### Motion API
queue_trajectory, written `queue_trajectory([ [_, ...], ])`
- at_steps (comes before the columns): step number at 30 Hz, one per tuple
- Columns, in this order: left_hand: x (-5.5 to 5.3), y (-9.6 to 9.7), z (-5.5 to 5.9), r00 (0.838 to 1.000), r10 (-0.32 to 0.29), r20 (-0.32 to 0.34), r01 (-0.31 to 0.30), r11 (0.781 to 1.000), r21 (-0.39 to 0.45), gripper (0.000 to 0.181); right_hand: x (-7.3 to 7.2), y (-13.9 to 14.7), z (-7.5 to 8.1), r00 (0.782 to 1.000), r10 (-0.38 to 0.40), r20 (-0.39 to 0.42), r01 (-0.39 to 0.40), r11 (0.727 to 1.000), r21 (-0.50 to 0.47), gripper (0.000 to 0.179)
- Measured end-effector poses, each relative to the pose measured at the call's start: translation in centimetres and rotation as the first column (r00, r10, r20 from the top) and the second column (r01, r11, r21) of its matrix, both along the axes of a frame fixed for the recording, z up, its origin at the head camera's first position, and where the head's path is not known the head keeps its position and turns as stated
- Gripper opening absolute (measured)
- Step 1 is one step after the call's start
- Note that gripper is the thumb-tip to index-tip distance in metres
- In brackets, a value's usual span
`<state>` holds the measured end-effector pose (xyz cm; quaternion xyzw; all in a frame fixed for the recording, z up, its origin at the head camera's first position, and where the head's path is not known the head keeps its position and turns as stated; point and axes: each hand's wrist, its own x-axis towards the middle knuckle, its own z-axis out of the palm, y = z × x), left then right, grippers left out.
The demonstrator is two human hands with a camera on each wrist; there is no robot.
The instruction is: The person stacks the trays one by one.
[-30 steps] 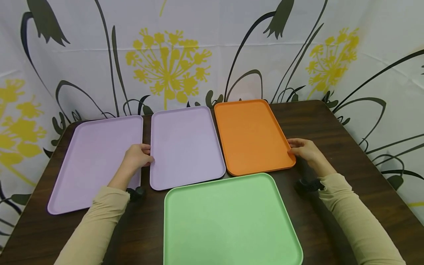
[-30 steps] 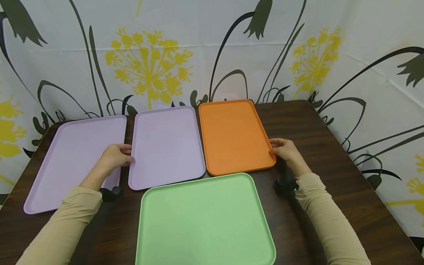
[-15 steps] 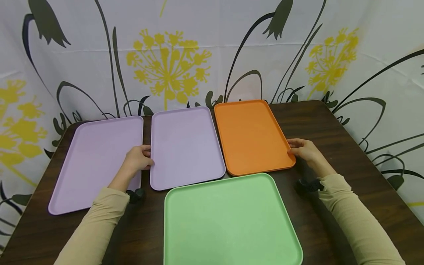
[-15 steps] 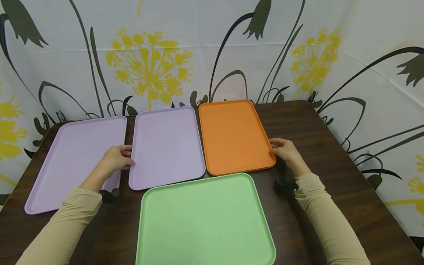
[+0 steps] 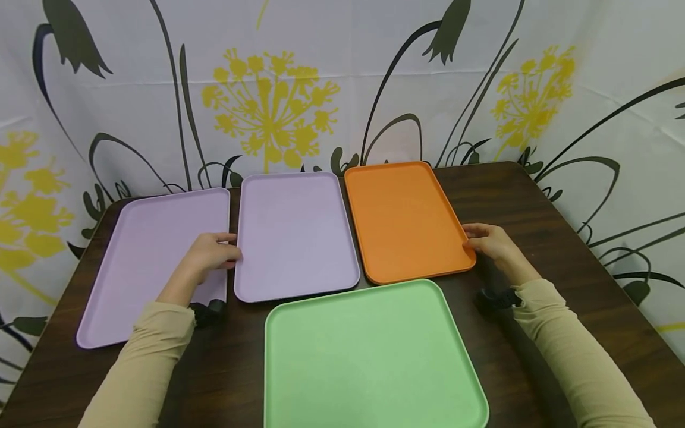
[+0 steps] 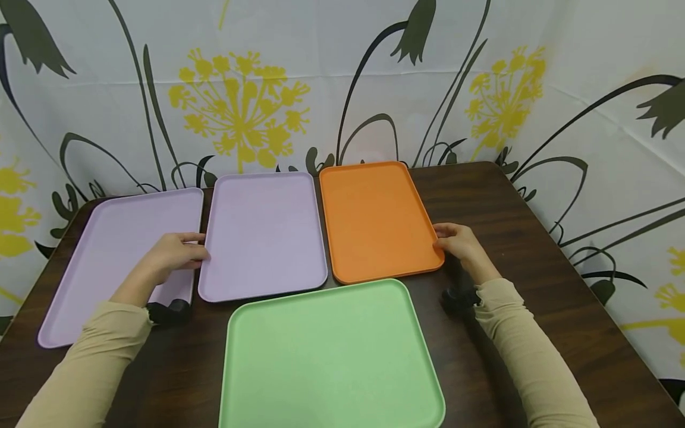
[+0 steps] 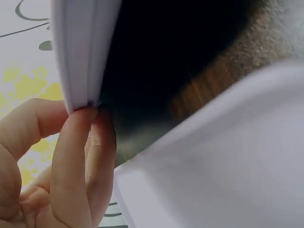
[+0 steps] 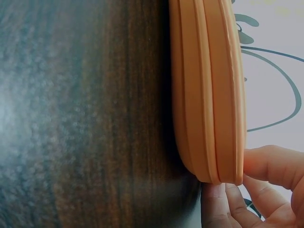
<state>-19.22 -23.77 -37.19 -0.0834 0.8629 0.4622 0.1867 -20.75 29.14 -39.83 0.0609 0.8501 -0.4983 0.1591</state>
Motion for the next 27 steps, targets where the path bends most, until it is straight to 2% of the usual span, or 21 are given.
queue_trajectory([
  [6, -0.1, -0.7, 0.2, 1.000, -0.009, -0.007, 0.009, 0.999, 0.040, 0.065, 0.0, 0.0, 0.1, 1.000, 0.001, 0.002, -0.001, 1.000, 0.004, 0.053],
  [12, 0.0, -1.3, 0.2, 0.999, 0.030, 0.011, -0.031, 0.988, 0.148, 0.065, 0.0, 0.0, 0.1, 1.000, -0.001, 0.012, 0.001, 1.000, 0.020, 0.053],
  [16, 0.1, -1.6, 0.3, 0.999, 0.037, 0.006, -0.037, 0.977, 0.208, 0.066, 0.0, 0.0, 0.1, 1.000, -0.001, 0.011, 0.001, 1.000, 0.012, 0.054],
  [23, 0.0, -2.1, 0.4, 0.999, 0.038, 0.019, -0.042, 0.932, 0.361, 0.071, 0.0, 0.1, 0.1, 1.000, 0.011, 0.015, -0.011, 1.000, 0.008, 0.053],
  [27, 0.1, -2.2, 0.5, 0.999, 0.042, 0.027, -0.049, 0.909, 0.413, 0.073, -0.1, 0.1, 0.2, 1.000, 0.011, 0.022, -0.011, 1.000, 0.010, 0.053],
])
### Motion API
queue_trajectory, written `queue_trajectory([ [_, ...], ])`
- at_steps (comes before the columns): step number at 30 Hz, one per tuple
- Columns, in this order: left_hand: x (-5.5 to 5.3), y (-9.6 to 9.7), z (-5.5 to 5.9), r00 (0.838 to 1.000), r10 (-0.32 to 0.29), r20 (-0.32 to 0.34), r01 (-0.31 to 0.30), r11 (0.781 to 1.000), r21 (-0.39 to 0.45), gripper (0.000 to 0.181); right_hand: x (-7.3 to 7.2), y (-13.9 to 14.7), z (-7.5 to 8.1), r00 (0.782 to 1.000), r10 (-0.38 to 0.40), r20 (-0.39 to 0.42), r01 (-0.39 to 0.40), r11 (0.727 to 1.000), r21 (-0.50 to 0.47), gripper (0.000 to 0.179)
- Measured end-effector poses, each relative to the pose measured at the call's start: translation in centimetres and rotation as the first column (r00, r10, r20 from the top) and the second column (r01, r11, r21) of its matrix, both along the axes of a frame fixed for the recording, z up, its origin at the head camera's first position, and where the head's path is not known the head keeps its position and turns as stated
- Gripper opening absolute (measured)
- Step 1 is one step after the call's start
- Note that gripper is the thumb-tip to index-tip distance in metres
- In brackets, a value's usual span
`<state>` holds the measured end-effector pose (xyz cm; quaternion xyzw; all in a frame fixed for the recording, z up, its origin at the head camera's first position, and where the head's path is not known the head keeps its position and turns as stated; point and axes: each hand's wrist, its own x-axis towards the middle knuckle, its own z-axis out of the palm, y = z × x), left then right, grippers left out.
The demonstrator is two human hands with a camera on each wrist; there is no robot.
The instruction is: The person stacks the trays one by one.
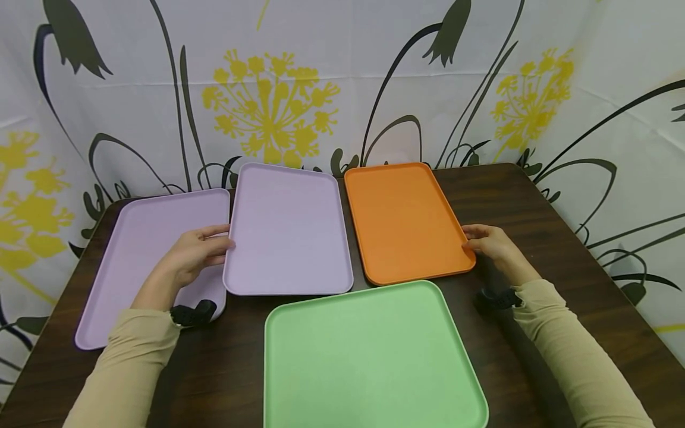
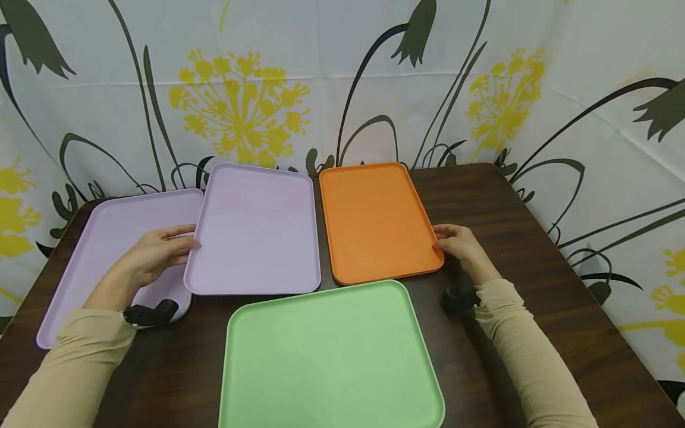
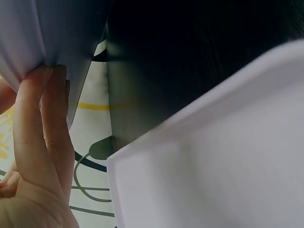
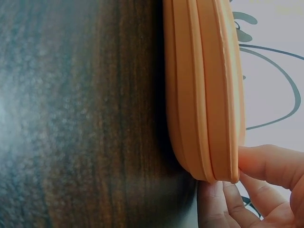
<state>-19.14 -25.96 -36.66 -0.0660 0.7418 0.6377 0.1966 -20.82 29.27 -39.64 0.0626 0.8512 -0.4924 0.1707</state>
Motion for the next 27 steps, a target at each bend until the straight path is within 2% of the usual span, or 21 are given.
queue_trajectory([
  [7, 0.2, -0.1, 0.0, 1.000, 0.018, -0.024, -0.016, 0.999, 0.045, 0.073, 0.0, -0.1, 0.3, 1.000, -0.004, 0.009, 0.004, 1.000, 0.012, 0.053],
  [16, 0.6, -0.1, -0.2, 0.996, 0.080, -0.035, -0.076, 0.991, 0.112, 0.072, 0.0, -0.4, 0.4, 0.999, -0.012, 0.035, 0.011, 0.999, 0.034, 0.055],
  [23, 0.9, -0.2, -0.1, 0.990, 0.138, -0.030, -0.129, 0.973, 0.193, 0.072, 0.1, -0.4, 0.4, 0.999, -0.017, 0.041, 0.015, 0.999, 0.043, 0.056],
  [24, 1.0, -0.2, -0.1, 0.989, 0.147, -0.029, -0.138, 0.968, 0.208, 0.067, 0.1, -0.4, 0.4, 0.999, -0.016, 0.040, 0.014, 0.999, 0.044, 0.056],
  [27, 1.2, -0.3, -0.2, 0.985, 0.167, -0.036, -0.152, 0.955, 0.255, 0.037, 0.1, -0.4, 0.4, 0.999, -0.015, 0.034, 0.013, 0.999, 0.045, 0.057],
])
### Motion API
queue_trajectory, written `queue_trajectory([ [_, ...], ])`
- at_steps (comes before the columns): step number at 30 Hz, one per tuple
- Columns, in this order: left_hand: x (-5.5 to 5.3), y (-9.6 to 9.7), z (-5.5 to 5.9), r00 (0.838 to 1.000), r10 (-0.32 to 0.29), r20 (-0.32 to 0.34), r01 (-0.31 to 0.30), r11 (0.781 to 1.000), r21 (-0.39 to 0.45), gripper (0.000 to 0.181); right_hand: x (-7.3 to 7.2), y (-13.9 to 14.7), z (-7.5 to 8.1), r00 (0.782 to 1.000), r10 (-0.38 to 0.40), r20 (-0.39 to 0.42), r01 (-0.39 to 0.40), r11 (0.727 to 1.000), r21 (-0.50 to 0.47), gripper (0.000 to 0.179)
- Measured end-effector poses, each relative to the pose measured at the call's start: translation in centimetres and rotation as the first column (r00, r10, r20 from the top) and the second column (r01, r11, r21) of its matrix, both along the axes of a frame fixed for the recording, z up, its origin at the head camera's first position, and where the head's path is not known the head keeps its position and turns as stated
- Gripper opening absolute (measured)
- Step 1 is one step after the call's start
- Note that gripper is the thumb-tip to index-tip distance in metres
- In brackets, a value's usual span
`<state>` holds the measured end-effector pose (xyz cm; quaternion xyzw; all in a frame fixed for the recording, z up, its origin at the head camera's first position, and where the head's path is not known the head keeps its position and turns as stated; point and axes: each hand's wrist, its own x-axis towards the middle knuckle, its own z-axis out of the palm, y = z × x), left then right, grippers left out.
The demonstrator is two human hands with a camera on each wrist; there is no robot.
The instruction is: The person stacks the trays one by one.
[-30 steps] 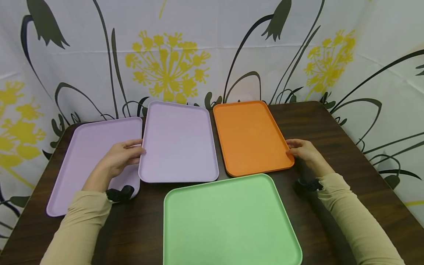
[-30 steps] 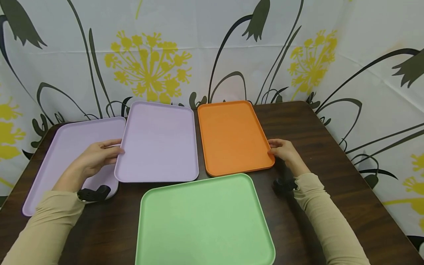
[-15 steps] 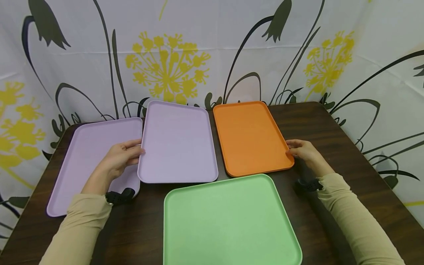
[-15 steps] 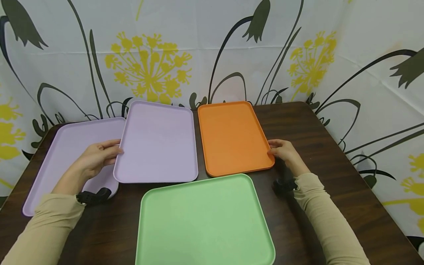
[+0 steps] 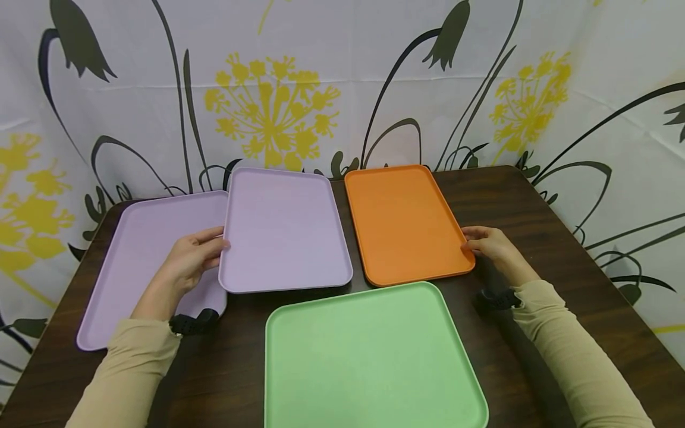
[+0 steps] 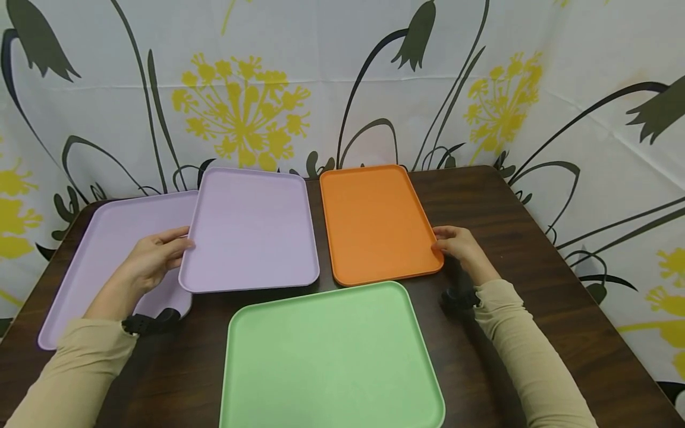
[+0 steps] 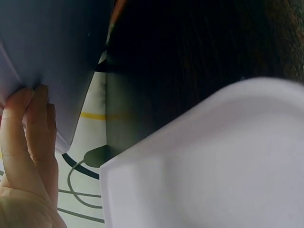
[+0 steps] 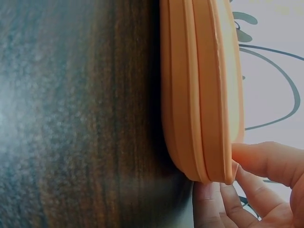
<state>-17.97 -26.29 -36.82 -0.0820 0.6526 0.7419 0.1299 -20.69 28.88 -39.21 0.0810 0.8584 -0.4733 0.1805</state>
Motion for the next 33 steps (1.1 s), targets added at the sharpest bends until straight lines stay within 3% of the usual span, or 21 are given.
queue_trajectory([
  [2, 0.1, 0.0, 0.0, 1.000, 0.012, -0.008, -0.011, 0.999, 0.036, 0.029, 0.1, 0.0, 0.0, 1.000, 0.004, 0.000, -0.004, 1.000, 0.003, 0.057],
  [9, 0.5, 0.0, 0.0, 0.999, 0.036, -0.023, -0.033, 0.993, 0.117, 0.031, 0.0, -0.2, 0.5, 1.000, -0.005, -0.021, 0.005, 0.999, -0.035, 0.056],
  [19, 0.7, 0.5, 0.3, 0.996, 0.072, -0.055, -0.061, 0.979, 0.193, 0.037, -0.8, -0.7, 3.0, 1.000, -0.018, -0.015, 0.016, 0.995, -0.097, 0.052],
  [25, 0.7, 0.9, 0.3, 0.995, 0.085, -0.053, -0.072, 0.974, 0.213, 0.036, -1.1, -2.3, 4.6, 0.999, 0.010, -0.032, -0.013, 0.995, -0.099, 0.052],
  [33, 0.8, 1.8, 0.3, 0.992, 0.106, -0.064, -0.089, 0.968, 0.233, 0.034, -1.1, -5.5, 5.6, 0.998, 0.045, -0.047, -0.053, 0.982, -0.182, 0.053],
])
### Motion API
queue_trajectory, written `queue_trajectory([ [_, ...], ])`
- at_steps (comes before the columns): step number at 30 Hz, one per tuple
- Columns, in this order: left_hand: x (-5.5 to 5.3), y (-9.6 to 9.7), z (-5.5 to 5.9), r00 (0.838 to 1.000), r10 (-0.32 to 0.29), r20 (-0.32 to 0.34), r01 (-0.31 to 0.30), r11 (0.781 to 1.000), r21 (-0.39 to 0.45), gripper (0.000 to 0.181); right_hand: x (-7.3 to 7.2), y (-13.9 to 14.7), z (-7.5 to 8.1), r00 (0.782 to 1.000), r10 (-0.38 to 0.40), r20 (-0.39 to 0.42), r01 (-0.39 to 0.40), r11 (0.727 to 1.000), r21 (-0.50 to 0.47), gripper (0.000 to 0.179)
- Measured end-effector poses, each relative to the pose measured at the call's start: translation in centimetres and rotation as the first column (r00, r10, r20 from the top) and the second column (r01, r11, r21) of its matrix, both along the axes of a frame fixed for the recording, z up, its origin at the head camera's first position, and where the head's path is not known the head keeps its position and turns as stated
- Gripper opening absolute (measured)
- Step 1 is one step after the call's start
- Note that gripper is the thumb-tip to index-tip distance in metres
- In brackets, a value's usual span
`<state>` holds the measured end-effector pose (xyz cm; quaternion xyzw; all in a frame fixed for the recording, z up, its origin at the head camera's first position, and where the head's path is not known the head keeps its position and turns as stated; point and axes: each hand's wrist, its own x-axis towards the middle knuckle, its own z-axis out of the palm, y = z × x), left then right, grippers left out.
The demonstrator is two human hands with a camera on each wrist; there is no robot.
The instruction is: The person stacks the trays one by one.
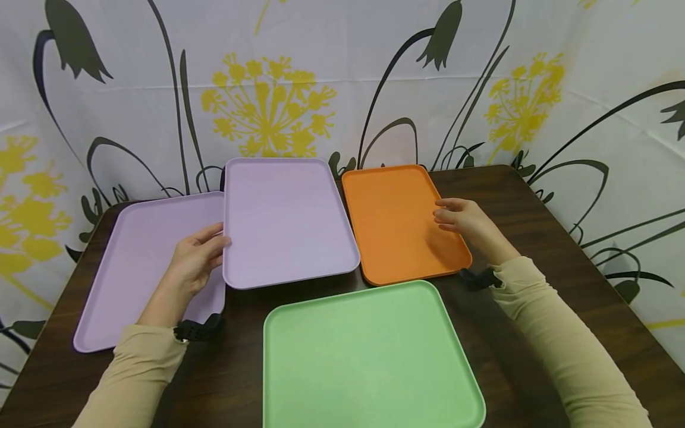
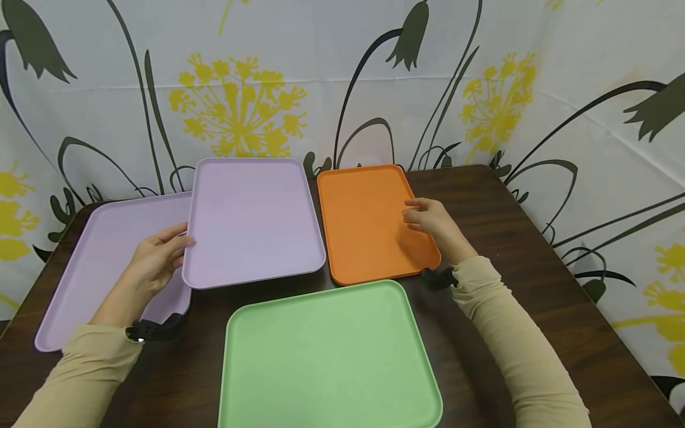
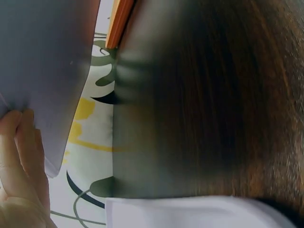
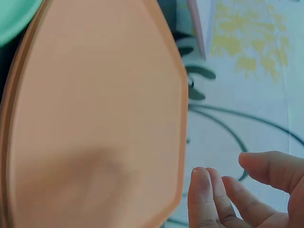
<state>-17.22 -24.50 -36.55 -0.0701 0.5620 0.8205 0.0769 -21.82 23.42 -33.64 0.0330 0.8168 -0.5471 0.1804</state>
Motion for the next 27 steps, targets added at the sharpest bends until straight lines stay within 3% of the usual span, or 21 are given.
queue_trajectory([
  [8, 0.1, 1.2, 0.0, 1.000, 0.014, 0.008, -0.014, 1.000, -0.009, 0.036, -0.1, -3.2, 0.1, 0.999, 0.029, 0.015, -0.028, 0.997, -0.074, 0.051],
  [17, 0.1, 2.9, 0.1, 1.000, -0.017, -0.006, 0.017, 1.000, -0.018, 0.039, 0.2, -6.3, -0.4, 0.997, 0.072, 0.017, -0.070, 0.990, -0.122, 0.049],
  [27, 0.2, 4.3, 0.2, 1.000, -0.029, -0.008, 0.029, 0.999, -0.017, 0.033, 1.0, -7.9, -1.2, 0.996, 0.088, 0.010, -0.086, 0.986, -0.140, 0.051],
])
